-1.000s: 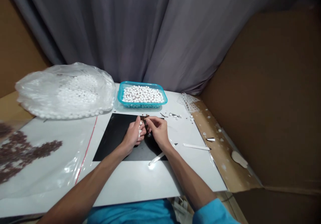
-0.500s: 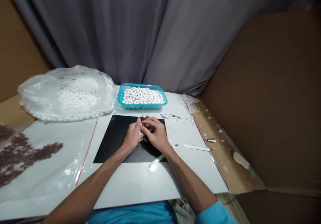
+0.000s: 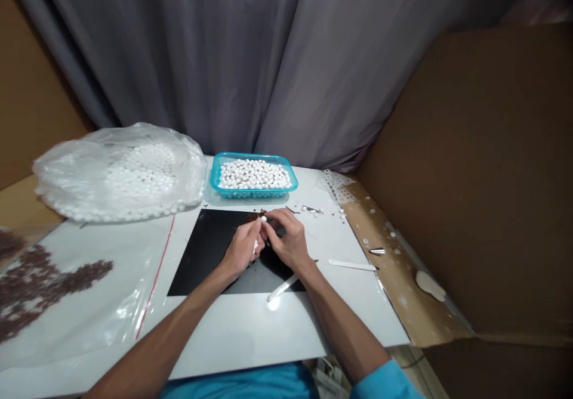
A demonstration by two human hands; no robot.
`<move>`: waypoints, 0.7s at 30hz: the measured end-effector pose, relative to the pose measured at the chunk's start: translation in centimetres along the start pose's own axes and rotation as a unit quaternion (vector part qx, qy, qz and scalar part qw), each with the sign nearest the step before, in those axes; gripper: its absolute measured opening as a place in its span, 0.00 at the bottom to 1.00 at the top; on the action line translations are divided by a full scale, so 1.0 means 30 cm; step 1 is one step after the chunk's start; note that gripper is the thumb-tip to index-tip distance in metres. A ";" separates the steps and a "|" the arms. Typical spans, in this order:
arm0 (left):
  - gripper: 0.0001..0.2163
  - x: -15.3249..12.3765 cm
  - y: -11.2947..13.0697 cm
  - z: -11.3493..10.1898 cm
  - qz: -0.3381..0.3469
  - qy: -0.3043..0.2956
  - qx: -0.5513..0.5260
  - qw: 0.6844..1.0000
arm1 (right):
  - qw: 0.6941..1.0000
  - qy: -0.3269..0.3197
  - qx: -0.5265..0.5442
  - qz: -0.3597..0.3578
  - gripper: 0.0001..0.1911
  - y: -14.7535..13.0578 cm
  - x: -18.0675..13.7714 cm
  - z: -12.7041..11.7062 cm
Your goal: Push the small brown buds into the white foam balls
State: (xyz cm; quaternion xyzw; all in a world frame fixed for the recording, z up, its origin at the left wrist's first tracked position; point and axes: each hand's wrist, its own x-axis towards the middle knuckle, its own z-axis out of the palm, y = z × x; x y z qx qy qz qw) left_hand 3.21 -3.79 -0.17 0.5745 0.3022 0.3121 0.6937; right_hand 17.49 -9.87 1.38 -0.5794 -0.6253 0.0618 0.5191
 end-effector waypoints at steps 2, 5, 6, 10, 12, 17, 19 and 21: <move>0.26 -0.007 0.009 0.007 0.009 -0.017 -0.010 1.000 | 1.000 -0.002 0.008 -0.005 0.11 0.009 0.001 -0.008; 0.24 -0.020 0.019 0.011 0.007 -0.028 -0.023 0.999 | 0.999 -0.024 0.020 -0.027 0.13 0.018 0.002 -0.018; 0.24 -0.023 0.021 0.010 0.005 -0.030 -0.027 0.999 | 0.999 -0.032 0.022 -0.034 0.13 0.019 0.003 -0.021; 0.22 -0.022 0.017 0.003 0.016 -0.044 -0.020 0.999 | 0.997 -0.048 0.041 -0.042 0.13 0.020 0.005 -0.031; 0.23 -0.011 0.014 -0.002 0.011 -0.047 -0.018 0.999 | 0.997 -0.044 0.055 -0.036 0.12 0.019 0.004 -0.027; 0.24 -0.034 0.034 0.007 0.023 -0.007 0.065 0.998 | 0.999 -0.012 0.045 0.016 0.10 0.039 0.004 -0.008; 0.23 -0.099 0.038 0.032 0.096 0.020 0.214 0.972 | 0.997 0.031 0.035 0.057 0.10 0.064 0.009 -0.012; 0.20 -0.185 0.030 0.064 0.180 0.012 0.402 0.898 | 0.991 0.082 0.027 0.100 0.10 0.097 0.015 -0.024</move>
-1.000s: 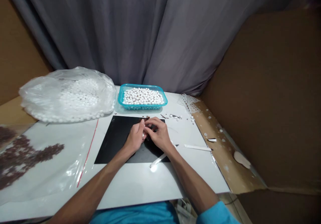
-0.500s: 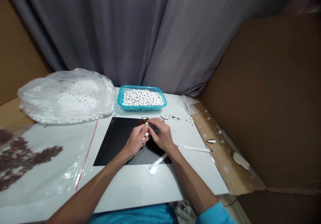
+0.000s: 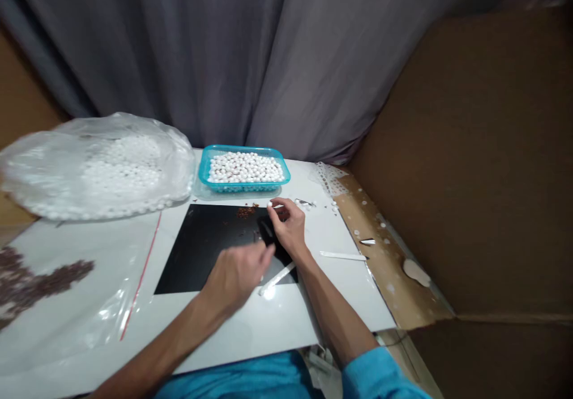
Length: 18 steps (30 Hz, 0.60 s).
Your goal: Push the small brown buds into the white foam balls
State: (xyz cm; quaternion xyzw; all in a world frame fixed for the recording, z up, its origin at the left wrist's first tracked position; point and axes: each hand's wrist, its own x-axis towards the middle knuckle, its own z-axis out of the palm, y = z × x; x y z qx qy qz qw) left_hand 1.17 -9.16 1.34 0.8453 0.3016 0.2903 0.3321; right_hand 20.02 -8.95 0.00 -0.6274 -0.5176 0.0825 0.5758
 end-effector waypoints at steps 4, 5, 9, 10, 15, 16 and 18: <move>0.21 -0.112 0.040 0.019 0.092 -0.066 0.278 0.954 | 0.998 0.045 -0.004 0.041 0.13 0.051 0.019 -0.020; 0.22 -0.117 0.035 0.015 0.087 -0.077 0.318 0.941 | 0.998 0.041 -0.004 0.041 0.13 0.056 0.020 -0.019; 0.24 -0.087 -0.006 -0.011 0.059 -0.118 0.375 0.918 | 1.000 0.005 -0.008 0.015 0.12 0.052 0.013 -0.008; 0.24 -0.080 -0.015 -0.012 0.055 -0.127 0.374 0.917 | 1.000 -0.005 -0.009 0.007 0.11 0.047 0.010 -0.006; 0.21 -0.100 -0.037 0.016 0.065 -0.145 0.363 0.918 | 0.999 -0.030 -0.035 -0.017 0.10 0.029 0.002 -0.007; 0.21 -0.113 -0.036 0.022 0.071 -0.146 0.355 0.921 | 0.998 -0.030 -0.043 -0.019 0.09 0.028 0.001 -0.008; 0.21 -0.145 -0.030 0.028 0.074 -0.142 0.335 0.928 | 0.998 -0.030 -0.058 -0.021 0.09 0.029 -0.001 -0.007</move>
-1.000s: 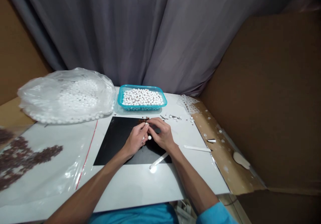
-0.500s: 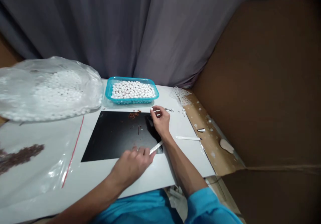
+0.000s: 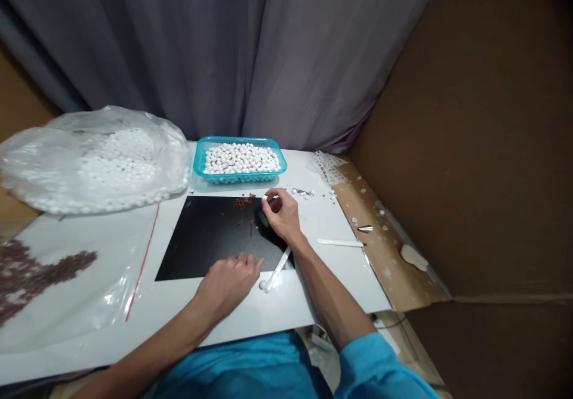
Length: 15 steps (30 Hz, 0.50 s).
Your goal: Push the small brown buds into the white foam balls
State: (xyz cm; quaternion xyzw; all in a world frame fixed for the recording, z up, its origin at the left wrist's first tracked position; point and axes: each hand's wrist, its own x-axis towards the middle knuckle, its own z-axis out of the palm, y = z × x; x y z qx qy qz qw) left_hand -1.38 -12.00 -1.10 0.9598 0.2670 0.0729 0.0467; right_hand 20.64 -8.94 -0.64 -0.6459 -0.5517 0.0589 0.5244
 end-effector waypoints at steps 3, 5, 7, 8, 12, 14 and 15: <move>0.22 -0.054 0.028 0.005 -0.013 0.017 -0.032 0.999 | 1.000 -0.003 -0.012 -0.003 0.08 0.007 0.000 0.004; 0.24 -0.081 0.045 0.010 -0.028 0.033 -0.054 0.998 | 1.000 -0.009 -0.012 -0.003 0.08 0.014 0.001 0.007; 0.25 -0.093 0.056 0.013 -0.054 0.039 -0.076 0.995 | 1.000 -0.015 -0.010 -0.001 0.09 0.020 0.002 0.009; 0.25 -0.093 0.058 0.014 -0.068 0.041 -0.085 0.993 | 1.000 -0.018 -0.010 0.000 0.10 0.022 0.002 0.010; 0.22 -0.089 0.051 0.008 -0.099 0.041 -0.094 0.990 | 1.000 -0.024 -0.008 0.005 0.11 0.025 0.003 0.009; 0.20 -0.092 0.043 0.001 -0.100 0.039 -0.097 0.990 | 1.000 -0.026 -0.007 0.005 0.10 0.022 0.002 0.008; 0.20 -0.094 0.038 -0.004 -0.100 0.037 -0.103 0.989 | 1.000 -0.027 -0.006 0.003 0.10 0.020 0.001 0.008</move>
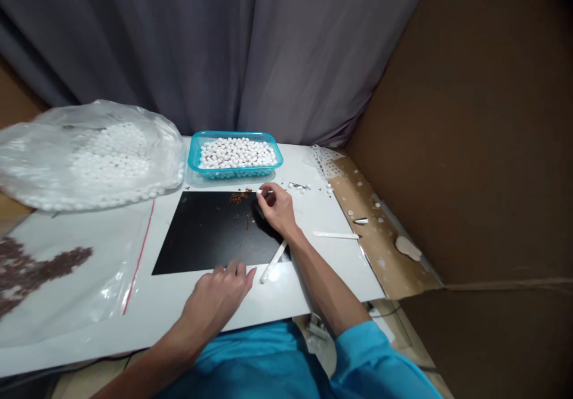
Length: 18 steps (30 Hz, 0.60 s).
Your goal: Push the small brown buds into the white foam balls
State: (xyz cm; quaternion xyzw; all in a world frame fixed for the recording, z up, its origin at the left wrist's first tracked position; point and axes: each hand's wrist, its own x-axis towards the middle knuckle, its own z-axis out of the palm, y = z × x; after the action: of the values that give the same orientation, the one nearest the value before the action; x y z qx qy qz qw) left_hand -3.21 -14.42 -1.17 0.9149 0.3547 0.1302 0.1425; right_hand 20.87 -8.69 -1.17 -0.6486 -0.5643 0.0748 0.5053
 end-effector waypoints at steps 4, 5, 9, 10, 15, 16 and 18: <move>0.19 0.033 -0.023 -0.043 -0.042 -0.017 -0.080 0.996 | 1.000 -0.012 0.016 -0.014 0.08 -0.010 -0.006 0.001; 0.21 0.054 -0.030 -0.058 -0.061 -0.024 -0.123 0.990 | 0.999 -0.017 0.027 -0.015 0.08 -0.012 -0.008 0.002; 0.24 0.193 -0.062 -0.127 -0.155 -0.051 -0.457 0.875 | 0.994 -0.038 0.103 -0.012 0.10 -0.013 -0.007 0.009; 0.23 0.238 -0.073 -0.145 -0.201 -0.059 -0.564 0.799 | 0.991 -0.039 0.125 -0.008 0.10 -0.011 -0.006 0.011; 0.18 0.461 -0.162 -0.202 -0.181 -0.097 -0.886 0.416 | 0.983 -0.025 0.182 0.007 0.11 -0.003 0.004 0.015; 0.17 0.493 -0.184 -0.202 -0.178 -0.093 -0.902 0.382 | 0.982 -0.021 0.186 0.011 0.11 -0.002 0.006 0.015; 0.16 0.535 -0.226 -0.188 -0.190 -0.095 -0.909 0.358 | 0.981 -0.016 0.194 0.022 0.13 0.000 0.010 0.015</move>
State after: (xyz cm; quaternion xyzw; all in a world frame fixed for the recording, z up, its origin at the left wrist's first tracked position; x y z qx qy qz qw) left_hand 2.19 2.33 3.87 0.1431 0.1684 0.2554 0.9412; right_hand 20.66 -8.20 -1.23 -0.5495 -0.5323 0.2041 0.6108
